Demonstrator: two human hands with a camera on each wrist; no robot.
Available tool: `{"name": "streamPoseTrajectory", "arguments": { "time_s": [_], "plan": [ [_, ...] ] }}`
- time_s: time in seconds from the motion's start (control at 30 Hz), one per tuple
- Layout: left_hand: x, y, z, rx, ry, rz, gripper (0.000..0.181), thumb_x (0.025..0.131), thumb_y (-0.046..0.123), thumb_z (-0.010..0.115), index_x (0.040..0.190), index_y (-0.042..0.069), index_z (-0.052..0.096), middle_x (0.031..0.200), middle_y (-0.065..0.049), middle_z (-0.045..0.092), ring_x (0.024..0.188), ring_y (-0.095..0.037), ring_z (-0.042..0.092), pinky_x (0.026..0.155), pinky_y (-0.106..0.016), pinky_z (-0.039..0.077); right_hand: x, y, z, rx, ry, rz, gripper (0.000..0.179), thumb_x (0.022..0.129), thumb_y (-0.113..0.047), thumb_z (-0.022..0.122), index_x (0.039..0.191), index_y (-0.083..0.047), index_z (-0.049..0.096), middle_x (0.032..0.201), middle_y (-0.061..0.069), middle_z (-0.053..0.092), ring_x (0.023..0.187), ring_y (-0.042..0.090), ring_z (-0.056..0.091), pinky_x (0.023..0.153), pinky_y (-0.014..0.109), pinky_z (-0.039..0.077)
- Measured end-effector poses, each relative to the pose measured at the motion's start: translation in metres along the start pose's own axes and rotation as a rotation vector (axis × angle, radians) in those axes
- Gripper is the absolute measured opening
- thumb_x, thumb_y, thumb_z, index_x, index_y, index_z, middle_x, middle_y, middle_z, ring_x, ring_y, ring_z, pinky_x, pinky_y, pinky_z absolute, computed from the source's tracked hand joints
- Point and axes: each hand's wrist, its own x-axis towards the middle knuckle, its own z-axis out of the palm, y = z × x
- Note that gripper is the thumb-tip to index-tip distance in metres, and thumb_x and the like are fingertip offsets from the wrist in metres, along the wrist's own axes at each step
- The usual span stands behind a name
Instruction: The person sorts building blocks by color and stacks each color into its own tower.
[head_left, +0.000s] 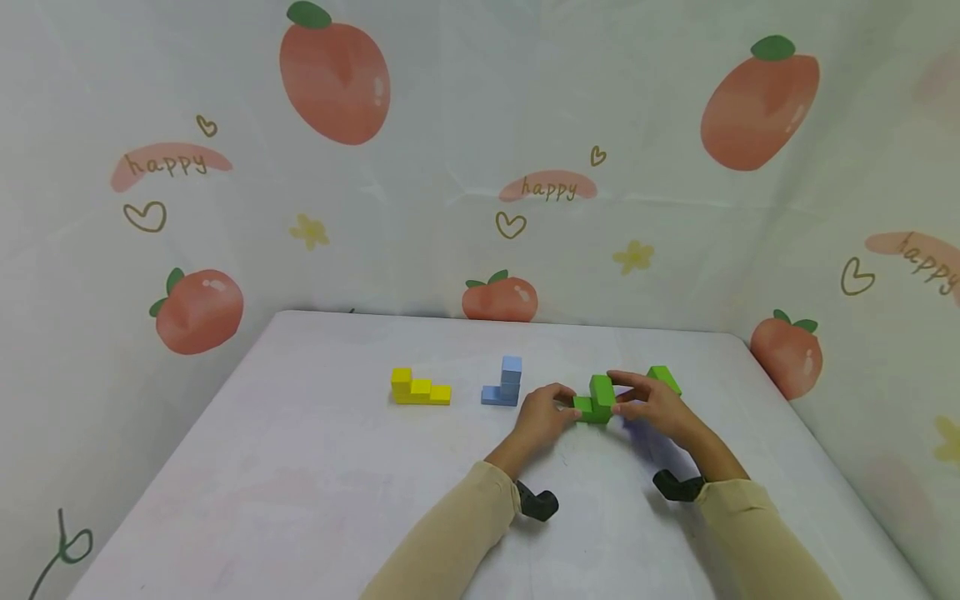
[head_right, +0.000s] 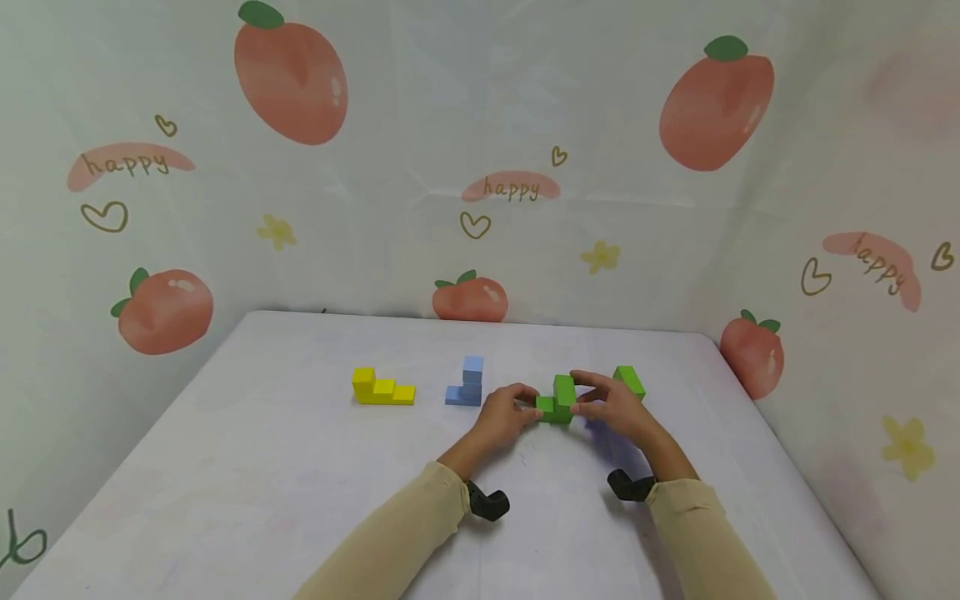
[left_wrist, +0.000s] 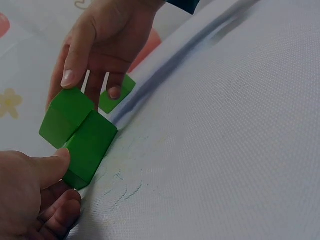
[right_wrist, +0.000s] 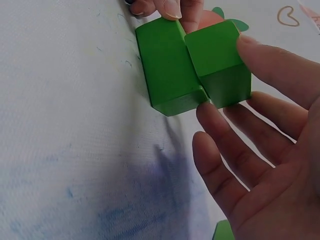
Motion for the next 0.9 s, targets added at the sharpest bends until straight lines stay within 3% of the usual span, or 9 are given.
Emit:
{"name": "streamPoseTrajectory", "arguments": {
  "time_s": [0.33, 0.9],
  "plan": [
    [0.0004, -0.0003, 0.002, -0.006, 0.007, 0.018, 0.025, 0.085, 0.017, 0.076, 0.109, 0.013, 0.069, 0.101, 0.005, 0.069, 0.084, -0.007, 0.055, 0.08, -0.028, 0.044, -0.0035, 0.0032, -0.0009, 0.034, -0.011, -0.017, 0.064, 0.087, -0.014, 0.072, 0.142, 0.001, 0.045, 0.134, 0.025, 0.052, 0.104, 0.029, 0.058, 0.071, 0.03, 0.052],
    [-0.0012, 0.0021, -0.0003, -0.008, -0.006, -0.024, 0.025, 0.086, 0.019, 0.075, 0.11, 0.016, 0.068, 0.103, 0.006, 0.067, 0.088, -0.008, 0.054, 0.083, -0.031, 0.044, -0.0045, 0.0019, 0.0003, 0.023, -0.012, -0.016, 0.065, 0.087, -0.014, 0.072, 0.143, 0.001, 0.043, 0.138, 0.024, 0.048, 0.115, 0.04, 0.052, 0.076, 0.03, 0.051]
  ]
}}
